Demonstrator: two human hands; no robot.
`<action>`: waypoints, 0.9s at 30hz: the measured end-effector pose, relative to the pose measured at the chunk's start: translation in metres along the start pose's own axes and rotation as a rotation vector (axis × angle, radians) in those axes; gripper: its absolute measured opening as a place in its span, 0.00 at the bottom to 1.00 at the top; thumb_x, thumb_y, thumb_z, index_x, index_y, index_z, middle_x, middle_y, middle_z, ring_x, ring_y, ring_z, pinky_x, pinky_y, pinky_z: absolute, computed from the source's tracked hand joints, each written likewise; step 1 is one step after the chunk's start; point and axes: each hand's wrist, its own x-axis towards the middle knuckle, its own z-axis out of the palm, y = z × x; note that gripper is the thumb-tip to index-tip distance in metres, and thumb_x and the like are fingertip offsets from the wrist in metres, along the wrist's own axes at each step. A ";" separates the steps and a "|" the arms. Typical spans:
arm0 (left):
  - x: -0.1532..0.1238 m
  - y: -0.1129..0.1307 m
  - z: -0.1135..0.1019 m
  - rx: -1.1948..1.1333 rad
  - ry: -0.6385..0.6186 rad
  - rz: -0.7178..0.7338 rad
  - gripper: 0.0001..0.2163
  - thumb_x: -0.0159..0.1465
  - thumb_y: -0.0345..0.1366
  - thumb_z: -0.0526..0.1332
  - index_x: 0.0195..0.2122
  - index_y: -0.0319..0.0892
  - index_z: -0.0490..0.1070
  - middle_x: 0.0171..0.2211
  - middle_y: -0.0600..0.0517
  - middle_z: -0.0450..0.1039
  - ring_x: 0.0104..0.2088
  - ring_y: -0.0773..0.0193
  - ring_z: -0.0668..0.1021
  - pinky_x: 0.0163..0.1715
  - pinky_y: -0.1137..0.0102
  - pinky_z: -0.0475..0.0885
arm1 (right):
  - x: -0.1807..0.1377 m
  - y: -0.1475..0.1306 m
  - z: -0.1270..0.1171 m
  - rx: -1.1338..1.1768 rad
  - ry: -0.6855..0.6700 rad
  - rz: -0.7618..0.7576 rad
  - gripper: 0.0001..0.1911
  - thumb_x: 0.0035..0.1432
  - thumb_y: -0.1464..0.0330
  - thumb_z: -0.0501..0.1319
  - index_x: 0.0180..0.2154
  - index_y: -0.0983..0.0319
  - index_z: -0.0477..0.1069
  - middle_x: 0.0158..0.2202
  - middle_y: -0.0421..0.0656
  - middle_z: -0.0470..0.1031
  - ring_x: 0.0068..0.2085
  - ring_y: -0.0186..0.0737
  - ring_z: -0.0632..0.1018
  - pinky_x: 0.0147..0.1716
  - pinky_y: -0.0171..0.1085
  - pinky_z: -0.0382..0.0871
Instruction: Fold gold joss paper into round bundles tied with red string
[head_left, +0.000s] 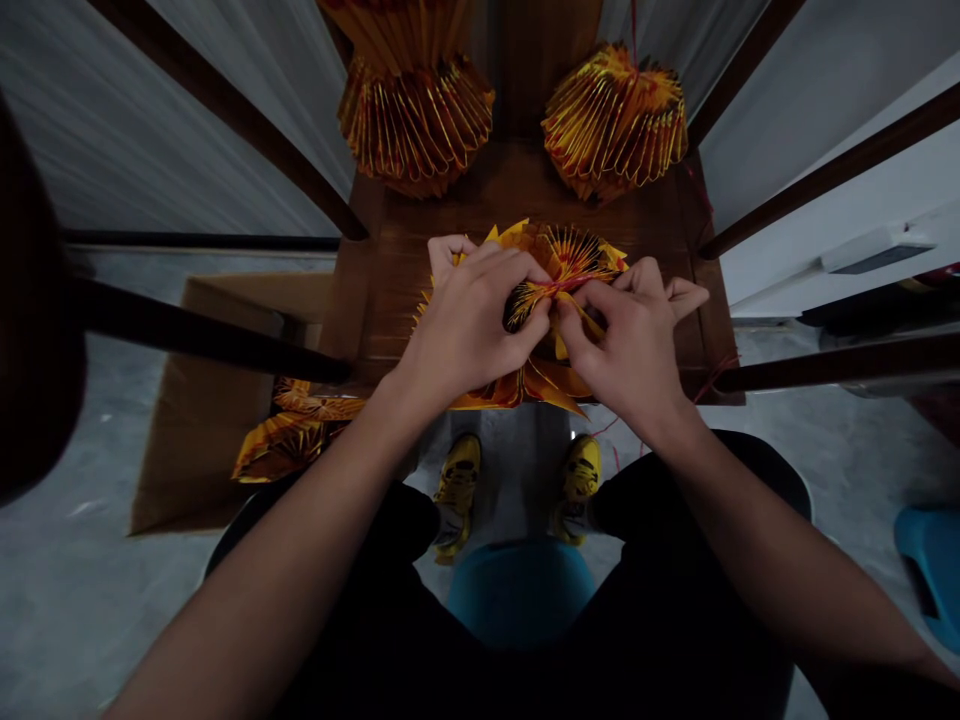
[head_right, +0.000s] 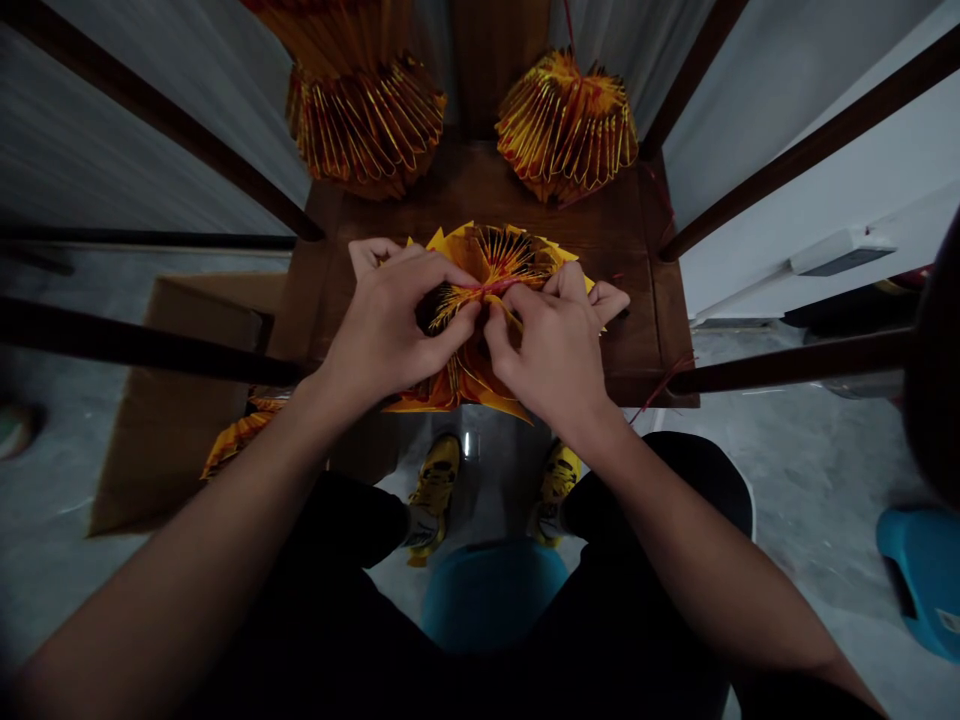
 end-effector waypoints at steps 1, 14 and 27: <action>0.000 0.000 0.000 0.003 0.002 -0.001 0.02 0.72 0.35 0.64 0.44 0.46 0.75 0.42 0.55 0.84 0.47 0.51 0.84 0.58 0.47 0.64 | 0.000 0.000 0.000 0.006 -0.001 -0.005 0.19 0.73 0.62 0.61 0.28 0.58 0.71 0.26 0.41 0.65 0.43 0.53 0.72 0.48 0.53 0.58; 0.000 0.000 -0.002 -0.009 -0.029 -0.019 0.03 0.71 0.33 0.64 0.44 0.46 0.75 0.42 0.53 0.84 0.48 0.49 0.83 0.60 0.46 0.63 | 0.000 0.002 -0.005 -0.010 -0.043 -0.115 0.19 0.78 0.59 0.54 0.34 0.58 0.73 0.29 0.44 0.73 0.42 0.51 0.72 0.47 0.51 0.57; 0.002 -0.011 -0.010 -0.109 -0.187 0.048 0.08 0.72 0.35 0.61 0.51 0.49 0.75 0.49 0.47 0.81 0.55 0.46 0.80 0.63 0.47 0.68 | 0.004 0.012 -0.011 -0.004 -0.049 -0.149 0.17 0.76 0.51 0.58 0.42 0.56 0.74 0.34 0.47 0.80 0.47 0.56 0.76 0.48 0.54 0.62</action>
